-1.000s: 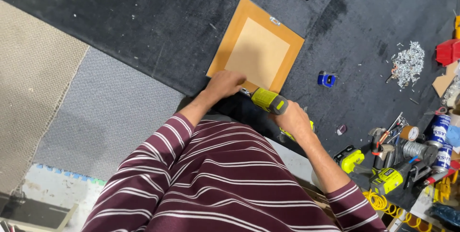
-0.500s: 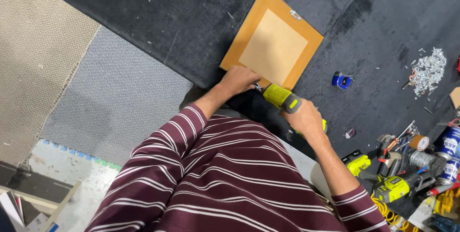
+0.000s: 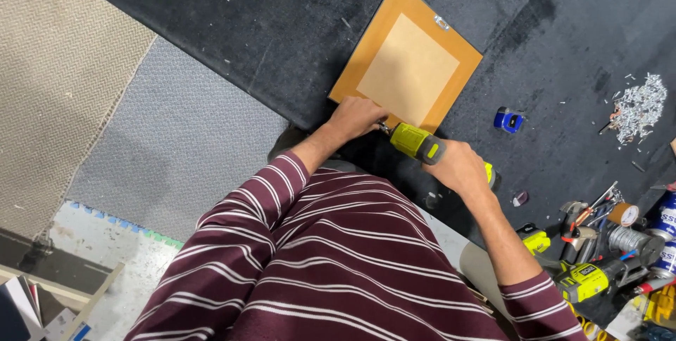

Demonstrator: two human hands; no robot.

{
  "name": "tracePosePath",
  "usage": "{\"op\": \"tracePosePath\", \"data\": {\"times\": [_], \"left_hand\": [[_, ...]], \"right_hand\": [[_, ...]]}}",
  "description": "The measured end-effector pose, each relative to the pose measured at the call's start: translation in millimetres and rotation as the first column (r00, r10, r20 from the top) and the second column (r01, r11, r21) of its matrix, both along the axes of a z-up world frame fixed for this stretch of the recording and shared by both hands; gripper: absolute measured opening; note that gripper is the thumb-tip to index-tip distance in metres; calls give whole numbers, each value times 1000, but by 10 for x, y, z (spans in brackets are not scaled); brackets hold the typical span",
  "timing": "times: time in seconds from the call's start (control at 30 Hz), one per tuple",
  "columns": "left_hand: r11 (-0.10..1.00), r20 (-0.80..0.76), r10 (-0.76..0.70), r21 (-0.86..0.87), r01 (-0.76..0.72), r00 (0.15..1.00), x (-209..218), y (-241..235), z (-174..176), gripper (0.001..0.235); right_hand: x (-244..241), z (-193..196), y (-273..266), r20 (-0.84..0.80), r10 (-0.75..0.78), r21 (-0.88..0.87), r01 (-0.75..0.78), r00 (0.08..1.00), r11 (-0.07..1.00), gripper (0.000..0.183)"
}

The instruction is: The person is assembling picture frames by placing the backings and securing them with screws using a power drill.

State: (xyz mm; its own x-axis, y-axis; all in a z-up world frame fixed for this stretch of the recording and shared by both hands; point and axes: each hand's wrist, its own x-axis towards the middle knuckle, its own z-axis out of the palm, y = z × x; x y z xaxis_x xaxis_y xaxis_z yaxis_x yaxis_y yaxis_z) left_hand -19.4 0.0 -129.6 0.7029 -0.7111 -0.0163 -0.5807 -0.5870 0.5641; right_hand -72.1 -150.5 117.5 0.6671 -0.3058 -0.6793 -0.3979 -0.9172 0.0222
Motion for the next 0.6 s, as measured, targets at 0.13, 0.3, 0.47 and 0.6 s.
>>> {"op": "tracePosePath", "data": {"times": [0.13,0.3,0.47,0.6], "left_hand": [[1000,6,3,23,-3,1000,6,30,48,33],[999,-14,-8,50,9,1000,20,32,70,32],[999,-48,-22,42,24,999,45,75,116,29],[1000,-41,-22,20,23,999,33,92,91,29]], "right_hand": [[12,115,135,-28,25,-9,-25,999,1000,25],[83,224,297,-42,70,-75,-73,997,995,24],[117,195,152,-12,193,-72,-193,981,978,19],[177,331,15,26,-76,20,75,997,997,42]]}}
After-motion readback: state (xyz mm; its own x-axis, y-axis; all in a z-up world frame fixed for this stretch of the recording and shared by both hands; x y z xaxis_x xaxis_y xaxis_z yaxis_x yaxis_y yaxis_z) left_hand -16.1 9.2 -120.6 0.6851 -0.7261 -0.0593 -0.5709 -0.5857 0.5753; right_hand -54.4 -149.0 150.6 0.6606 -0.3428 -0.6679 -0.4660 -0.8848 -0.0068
